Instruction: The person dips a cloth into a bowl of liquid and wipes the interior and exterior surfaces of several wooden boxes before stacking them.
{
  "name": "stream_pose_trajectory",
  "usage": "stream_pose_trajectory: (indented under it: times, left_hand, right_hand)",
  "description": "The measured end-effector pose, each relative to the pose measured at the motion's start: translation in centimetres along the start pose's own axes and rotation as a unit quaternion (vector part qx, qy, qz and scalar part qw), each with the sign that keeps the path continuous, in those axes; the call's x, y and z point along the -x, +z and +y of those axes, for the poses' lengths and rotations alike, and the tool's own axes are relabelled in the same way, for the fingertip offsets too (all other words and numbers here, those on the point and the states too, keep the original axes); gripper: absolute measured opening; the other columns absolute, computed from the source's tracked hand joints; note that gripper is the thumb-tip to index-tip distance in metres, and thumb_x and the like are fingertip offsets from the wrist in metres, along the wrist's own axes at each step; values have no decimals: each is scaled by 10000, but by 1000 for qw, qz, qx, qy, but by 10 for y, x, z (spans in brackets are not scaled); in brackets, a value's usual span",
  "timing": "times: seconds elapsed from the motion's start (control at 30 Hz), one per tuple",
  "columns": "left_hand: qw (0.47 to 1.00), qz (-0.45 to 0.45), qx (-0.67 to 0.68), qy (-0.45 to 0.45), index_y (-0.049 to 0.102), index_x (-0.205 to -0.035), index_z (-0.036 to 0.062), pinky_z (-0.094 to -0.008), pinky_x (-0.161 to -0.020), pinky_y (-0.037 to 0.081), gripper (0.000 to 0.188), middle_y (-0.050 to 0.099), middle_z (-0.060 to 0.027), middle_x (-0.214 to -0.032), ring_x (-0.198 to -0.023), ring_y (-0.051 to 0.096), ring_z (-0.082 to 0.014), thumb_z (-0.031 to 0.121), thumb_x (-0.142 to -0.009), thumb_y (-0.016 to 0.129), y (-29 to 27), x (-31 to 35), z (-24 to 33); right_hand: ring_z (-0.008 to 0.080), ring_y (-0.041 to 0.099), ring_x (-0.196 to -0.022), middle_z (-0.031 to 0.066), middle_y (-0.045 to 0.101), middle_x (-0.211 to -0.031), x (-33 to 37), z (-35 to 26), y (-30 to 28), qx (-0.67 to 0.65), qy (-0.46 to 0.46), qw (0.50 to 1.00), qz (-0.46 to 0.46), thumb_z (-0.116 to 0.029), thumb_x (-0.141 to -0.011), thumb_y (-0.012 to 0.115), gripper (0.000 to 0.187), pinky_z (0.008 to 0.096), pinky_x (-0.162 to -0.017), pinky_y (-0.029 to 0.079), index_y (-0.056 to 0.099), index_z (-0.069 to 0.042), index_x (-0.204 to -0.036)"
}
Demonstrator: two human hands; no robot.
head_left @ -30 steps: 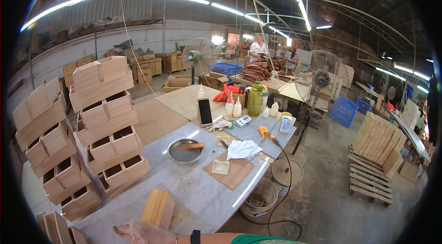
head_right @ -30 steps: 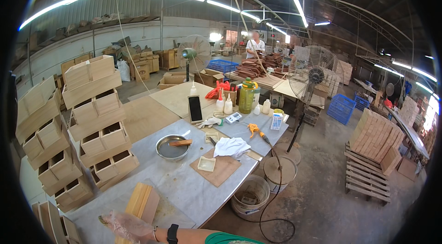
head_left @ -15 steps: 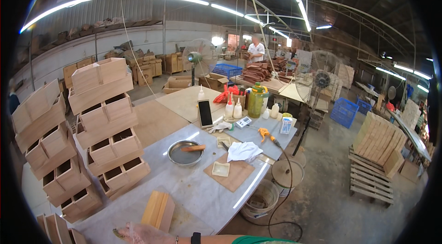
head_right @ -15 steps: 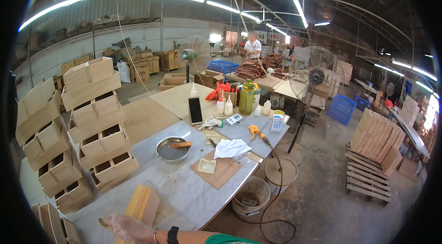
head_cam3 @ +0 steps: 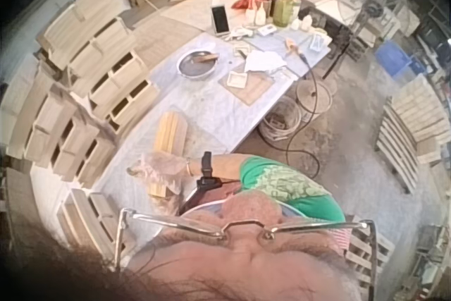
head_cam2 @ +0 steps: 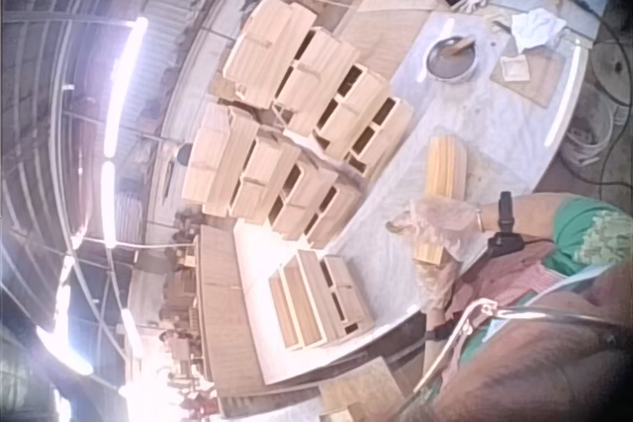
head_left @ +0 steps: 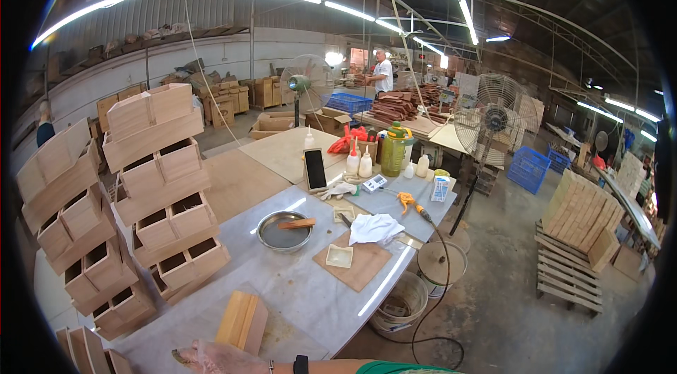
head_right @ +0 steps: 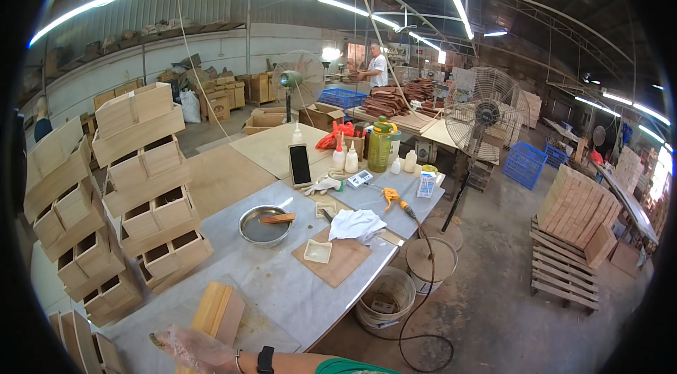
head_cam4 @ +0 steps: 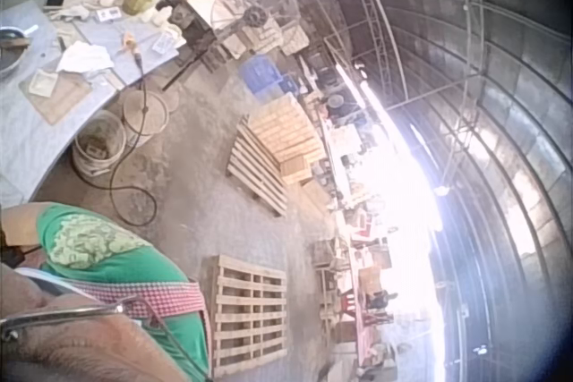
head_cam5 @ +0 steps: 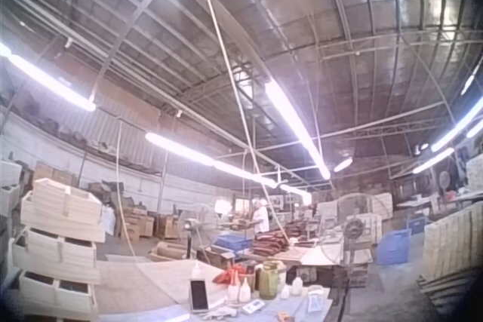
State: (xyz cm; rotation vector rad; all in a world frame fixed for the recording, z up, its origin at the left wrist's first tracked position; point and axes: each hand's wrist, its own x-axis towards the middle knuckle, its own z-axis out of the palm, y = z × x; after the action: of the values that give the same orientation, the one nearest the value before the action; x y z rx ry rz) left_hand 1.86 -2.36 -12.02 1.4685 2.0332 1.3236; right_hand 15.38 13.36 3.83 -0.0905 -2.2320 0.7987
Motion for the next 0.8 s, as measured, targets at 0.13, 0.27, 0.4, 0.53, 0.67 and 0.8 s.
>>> stream_pose_trajectory:
  times: [0.13, 0.27, 0.4, 0.53, 0.67, 0.8]
  left_hand:
    - [1000, 2, 0, -3, 598, -1438, 83, -411, -844, 579, 569, 710, -145, -1187, -1021, 693, -293, 314, -951, 781, 0, -1, 3]
    - [1000, 3, -1, -5, 596, -1440, 83, -410, -848, 578, 572, 709, -145, -1190, -1024, 693, -294, 314, -950, 781, 1, -2, 4]
    - [1000, 2, -1, -6, 594, -1442, 83, -409, -851, 578, 575, 709, -145, -1194, -1027, 692, -294, 314, -950, 782, 1, -1, 5]
    - [1000, 3, 0, -7, 591, -1444, 83, -408, -855, 577, 578, 708, -144, -1197, -1030, 692, -294, 314, -950, 782, 2, -2, 6]
    - [1000, 3, 0, -7, 589, -1446, 83, -408, -859, 576, 581, 707, -144, -1200, -1033, 692, -295, 314, -949, 783, 2, -2, 6]
    - [1000, 3, -1, -8, 587, -1447, 82, -407, -862, 576, 584, 706, -144, -1203, -1036, 691, -295, 315, -949, 783, 2, -2, 7]
  right_hand:
    - [350, 607, -1046, 180, 660, -1116, -1, 1, 2, 5, -1, 1000, -3, -213, -979, 589, 324, 437, -935, 506, 663, -22, -1231]
    - [351, 608, -1046, 184, 664, -1118, -3, 5, 5, 8, -5, 1000, 0, -212, -968, 595, 327, 437, -931, 504, 665, -23, -1225]
    - [353, 610, -1047, 187, 672, -1127, -4, 9, 7, 4, -34, 999, 15, -214, -959, 599, 330, 441, -928, 505, 669, -23, -1220]
    - [357, 612, -1059, 189, 676, -1160, -4, 8, 6, 10, -27, 1000, 3, -228, -956, 604, 353, 456, -935, 512, 669, -17, -1231]
    - [357, 612, -1069, 186, 672, -1173, -3, 2, 3, 9, 10, 1000, 1, -228, -959, 601, 369, 457, -937, 514, 667, -23, -1259]
    - [346, 615, -1057, 162, 666, -1186, -2, 1, 0, 30, -11, 999, 3, -208, -984, 578, 354, 446, -934, 517, 666, -34, -1279]
